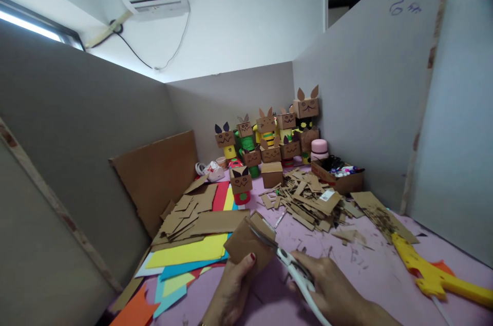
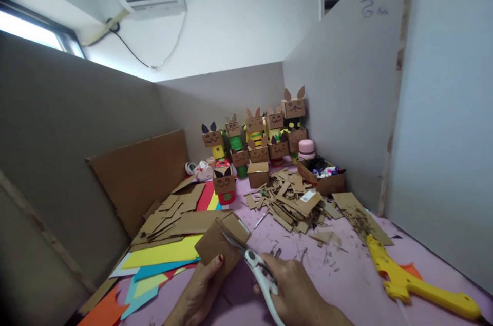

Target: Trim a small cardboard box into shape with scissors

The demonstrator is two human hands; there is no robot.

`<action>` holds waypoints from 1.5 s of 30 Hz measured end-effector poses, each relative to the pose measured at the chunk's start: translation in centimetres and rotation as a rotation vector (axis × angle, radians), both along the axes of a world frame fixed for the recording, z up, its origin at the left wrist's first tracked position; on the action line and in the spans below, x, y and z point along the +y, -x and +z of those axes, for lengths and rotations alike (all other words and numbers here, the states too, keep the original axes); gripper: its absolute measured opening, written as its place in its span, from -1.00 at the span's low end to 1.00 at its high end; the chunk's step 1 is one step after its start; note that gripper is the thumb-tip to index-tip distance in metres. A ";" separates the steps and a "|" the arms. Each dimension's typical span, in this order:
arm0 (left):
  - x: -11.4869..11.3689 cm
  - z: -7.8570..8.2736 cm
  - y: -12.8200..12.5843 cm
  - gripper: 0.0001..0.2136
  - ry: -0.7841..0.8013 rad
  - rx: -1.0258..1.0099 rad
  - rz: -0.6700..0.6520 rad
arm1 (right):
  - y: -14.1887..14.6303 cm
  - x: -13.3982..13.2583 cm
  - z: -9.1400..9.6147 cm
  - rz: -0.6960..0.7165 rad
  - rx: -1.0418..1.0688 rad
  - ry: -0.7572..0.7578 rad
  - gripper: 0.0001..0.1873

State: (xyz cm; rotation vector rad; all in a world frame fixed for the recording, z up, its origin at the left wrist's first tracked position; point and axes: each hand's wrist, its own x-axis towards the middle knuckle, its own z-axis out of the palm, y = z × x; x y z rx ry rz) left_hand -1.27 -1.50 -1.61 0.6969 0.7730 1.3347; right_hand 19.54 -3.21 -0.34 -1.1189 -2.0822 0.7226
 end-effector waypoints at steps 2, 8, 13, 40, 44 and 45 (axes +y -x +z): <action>0.1 -0.2 0.0 -0.35 -0.001 -0.008 0.003 | 0.1 0.1 -0.4 -0.002 0.011 0.003 -0.86; 0.3 -0.4 0.0 -0.37 0.010 -0.027 0.035 | 0.5 0.1 -1.0 -0.026 0.049 0.029 -0.86; 0.3 -0.4 0.1 -0.35 0.014 -0.014 0.036 | 0.7 0.2 -1.2 -0.034 0.052 0.034 -0.82; 0.4 0.4 0.4 -0.43 0.112 -0.098 0.198 | 1.2 1.5 -2.6 -0.032 0.577 0.453 -0.59; 0.7 0.1 1.1 -0.46 0.133 -0.275 0.184 | 1.2 1.5 -1.8 -0.056 0.952 0.939 -0.48; 0.8 0.0 1.4 -0.45 0.127 -0.323 0.146 | 1.2 1.6 -1.7 -0.057 1.003 1.014 -0.52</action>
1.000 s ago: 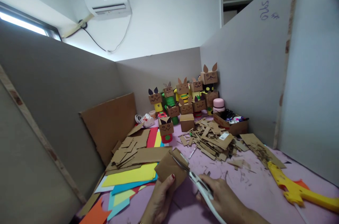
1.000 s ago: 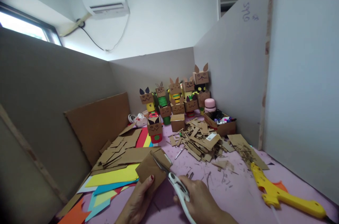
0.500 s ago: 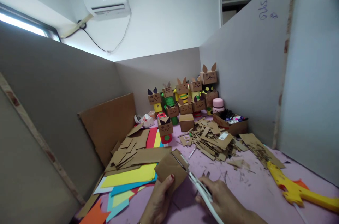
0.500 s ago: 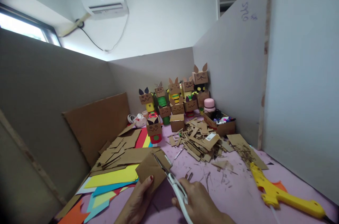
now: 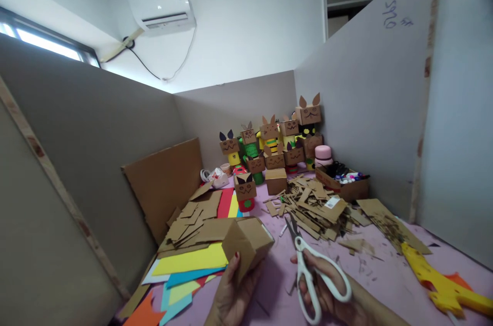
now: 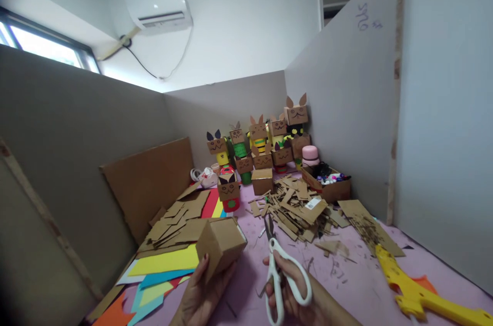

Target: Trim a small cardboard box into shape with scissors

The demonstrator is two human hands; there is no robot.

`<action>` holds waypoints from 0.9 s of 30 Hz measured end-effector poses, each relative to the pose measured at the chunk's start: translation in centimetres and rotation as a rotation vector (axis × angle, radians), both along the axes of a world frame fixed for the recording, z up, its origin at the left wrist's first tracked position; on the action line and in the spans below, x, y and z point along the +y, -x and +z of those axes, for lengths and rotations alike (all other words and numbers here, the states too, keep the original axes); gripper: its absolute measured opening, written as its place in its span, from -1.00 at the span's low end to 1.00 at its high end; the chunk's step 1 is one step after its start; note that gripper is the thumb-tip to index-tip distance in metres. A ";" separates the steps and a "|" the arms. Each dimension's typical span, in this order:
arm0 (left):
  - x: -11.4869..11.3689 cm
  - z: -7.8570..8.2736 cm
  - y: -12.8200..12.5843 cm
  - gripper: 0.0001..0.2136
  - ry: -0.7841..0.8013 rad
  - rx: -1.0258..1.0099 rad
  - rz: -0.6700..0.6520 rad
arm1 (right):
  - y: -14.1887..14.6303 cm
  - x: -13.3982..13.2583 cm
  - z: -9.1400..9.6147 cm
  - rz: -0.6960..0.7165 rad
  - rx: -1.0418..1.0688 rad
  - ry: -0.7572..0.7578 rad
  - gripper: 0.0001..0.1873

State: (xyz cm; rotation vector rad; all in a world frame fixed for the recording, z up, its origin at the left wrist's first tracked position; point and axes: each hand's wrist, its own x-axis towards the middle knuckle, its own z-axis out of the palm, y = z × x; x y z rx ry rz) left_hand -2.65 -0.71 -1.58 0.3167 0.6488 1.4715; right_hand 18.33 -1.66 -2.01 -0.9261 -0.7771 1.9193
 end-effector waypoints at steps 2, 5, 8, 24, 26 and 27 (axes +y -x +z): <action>0.0 -0.2 0.6 -0.42 -0.039 -0.074 -0.097 | 0.2 0.1 -0.2 0.015 0.028 0.059 -0.55; -0.4 -0.1 1.4 -0.32 -0.118 -0.142 -0.299 | 0.6 0.3 -1.0 0.008 -0.021 0.009 -0.42; -0.8 0.2 1.6 -0.31 -0.206 -0.219 -0.482 | 0.6 0.3 -1.4 -0.056 -0.084 -0.122 -0.21; -1.2 0.7 1.2 -0.45 -0.124 -0.198 -0.477 | 0.1 0.8 -3.4 -0.059 -0.415 -0.610 -0.39; -1.1 0.8 1.0 -0.44 -0.126 -0.196 -0.474 | -0.3 0.6 -2.8 0.025 -0.365 -0.588 -0.37; -1.1 0.8 0.9 -0.44 -0.131 -0.199 -0.473 | -0.4 0.5 -2.5 0.025 -0.328 -0.563 -0.36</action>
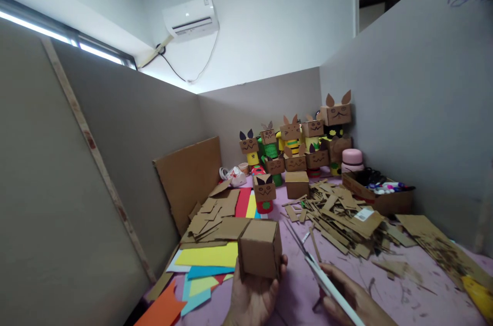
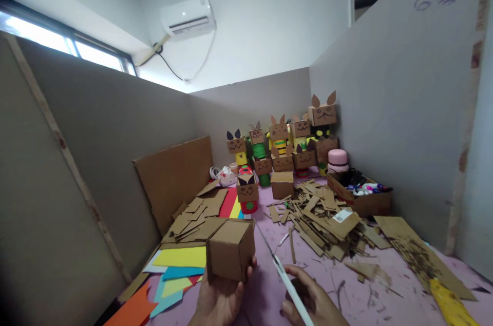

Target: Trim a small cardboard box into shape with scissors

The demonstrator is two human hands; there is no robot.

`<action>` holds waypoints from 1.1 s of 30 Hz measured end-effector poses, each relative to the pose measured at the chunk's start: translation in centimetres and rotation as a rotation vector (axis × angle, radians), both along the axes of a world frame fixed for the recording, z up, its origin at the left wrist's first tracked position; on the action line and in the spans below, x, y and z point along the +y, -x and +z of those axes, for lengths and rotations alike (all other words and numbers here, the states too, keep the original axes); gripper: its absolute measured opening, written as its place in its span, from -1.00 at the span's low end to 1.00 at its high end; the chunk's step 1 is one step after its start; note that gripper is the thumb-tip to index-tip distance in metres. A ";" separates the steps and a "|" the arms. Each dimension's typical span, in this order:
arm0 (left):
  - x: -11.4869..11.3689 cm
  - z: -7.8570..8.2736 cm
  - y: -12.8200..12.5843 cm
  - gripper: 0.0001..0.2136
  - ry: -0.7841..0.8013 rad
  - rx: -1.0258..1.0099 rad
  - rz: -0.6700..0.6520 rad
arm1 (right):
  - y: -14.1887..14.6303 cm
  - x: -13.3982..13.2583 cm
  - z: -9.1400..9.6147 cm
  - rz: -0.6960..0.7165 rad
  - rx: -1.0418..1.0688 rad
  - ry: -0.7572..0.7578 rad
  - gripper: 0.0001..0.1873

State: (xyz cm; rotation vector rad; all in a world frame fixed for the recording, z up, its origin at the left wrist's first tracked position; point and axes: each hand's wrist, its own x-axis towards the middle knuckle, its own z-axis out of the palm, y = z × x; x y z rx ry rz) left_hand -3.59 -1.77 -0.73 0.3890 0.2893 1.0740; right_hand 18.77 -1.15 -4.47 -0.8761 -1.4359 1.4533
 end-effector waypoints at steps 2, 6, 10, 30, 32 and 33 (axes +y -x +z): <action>0.2 0.0 -0.1 -0.45 -0.012 -0.006 0.010 | -0.3 -0.2 0.5 -0.019 0.082 0.058 -0.35; 0.5 0.0 -0.3 -0.55 -0.014 0.006 0.104 | -0.7 -0.5 1.4 0.040 0.084 0.069 -0.37; 0.8 -0.2 -0.3 -0.60 0.042 0.050 0.231 | -1.0 -0.6 1.8 0.018 0.018 0.015 -0.40; 0.4 1.9 -2.4 -0.04 -0.315 0.932 0.869 | -0.8 -0.6 1.9 -0.256 -0.137 -0.122 -0.35; 0.5 1.9 -1.9 -0.13 -0.310 0.827 0.897 | -0.9 -0.7 2.1 -0.322 -0.208 -0.204 -0.37; 0.5 1.9 -1.6 -0.14 -0.242 0.719 0.848 | -0.9 -0.7 2.2 -0.347 -0.254 -0.246 -0.38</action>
